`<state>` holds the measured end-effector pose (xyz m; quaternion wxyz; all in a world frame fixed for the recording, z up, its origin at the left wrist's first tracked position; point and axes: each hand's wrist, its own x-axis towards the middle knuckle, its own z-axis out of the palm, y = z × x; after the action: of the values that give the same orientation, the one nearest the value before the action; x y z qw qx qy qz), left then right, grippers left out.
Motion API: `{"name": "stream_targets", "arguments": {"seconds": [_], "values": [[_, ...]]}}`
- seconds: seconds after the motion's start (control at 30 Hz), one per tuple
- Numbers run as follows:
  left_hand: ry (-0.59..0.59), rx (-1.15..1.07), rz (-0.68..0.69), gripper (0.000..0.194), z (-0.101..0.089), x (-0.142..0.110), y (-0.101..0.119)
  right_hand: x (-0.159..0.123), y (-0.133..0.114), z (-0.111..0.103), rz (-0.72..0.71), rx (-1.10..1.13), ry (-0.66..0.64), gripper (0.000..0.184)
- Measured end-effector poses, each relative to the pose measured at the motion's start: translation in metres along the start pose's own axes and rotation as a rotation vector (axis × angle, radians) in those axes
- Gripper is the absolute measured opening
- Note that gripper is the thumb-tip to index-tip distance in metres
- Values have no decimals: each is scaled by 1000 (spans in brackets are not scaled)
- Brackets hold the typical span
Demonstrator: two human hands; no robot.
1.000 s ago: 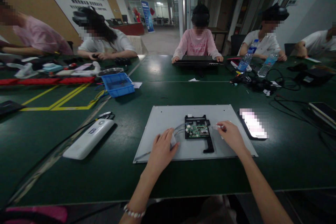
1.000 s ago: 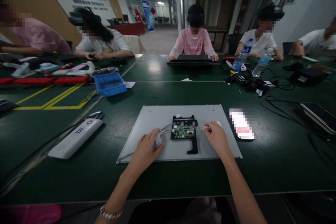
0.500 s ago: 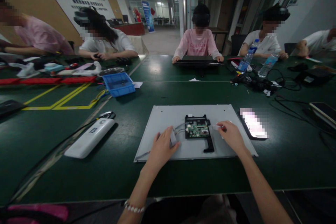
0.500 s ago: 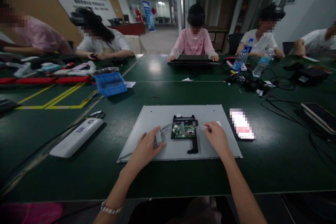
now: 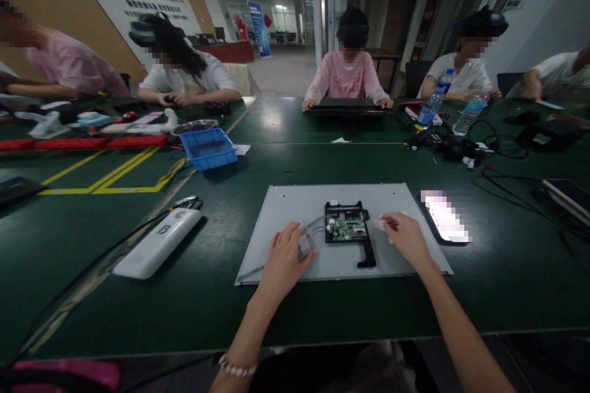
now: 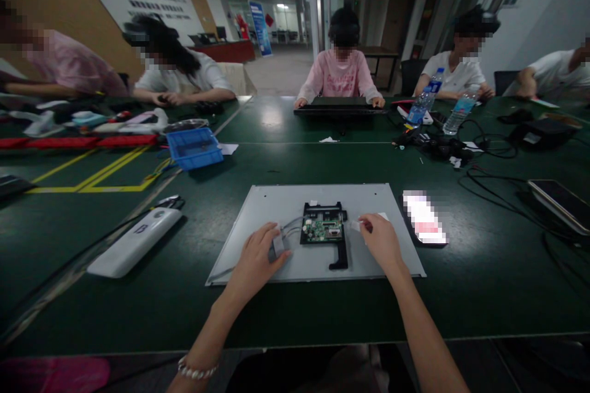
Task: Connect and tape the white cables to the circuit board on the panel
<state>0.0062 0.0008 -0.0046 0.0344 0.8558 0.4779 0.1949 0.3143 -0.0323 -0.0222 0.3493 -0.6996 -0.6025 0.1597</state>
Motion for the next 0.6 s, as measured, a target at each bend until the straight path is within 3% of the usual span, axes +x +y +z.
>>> {"name": "stream_targets", "arguments": {"seconds": [0.2, 0.43, 0.6], "values": [[72, 37, 51, 27, -12, -2, 8, 1, 4, 2, 11, -13, -16, 23], [-93, 158, 147, 22, -23, -13, 17, 1, 6, 4, 0, -50, -27, 24], [-92, 205, 141, 26, -23, -10, 18, 1, 6, 4, -12, -55, -21, 24]]}}
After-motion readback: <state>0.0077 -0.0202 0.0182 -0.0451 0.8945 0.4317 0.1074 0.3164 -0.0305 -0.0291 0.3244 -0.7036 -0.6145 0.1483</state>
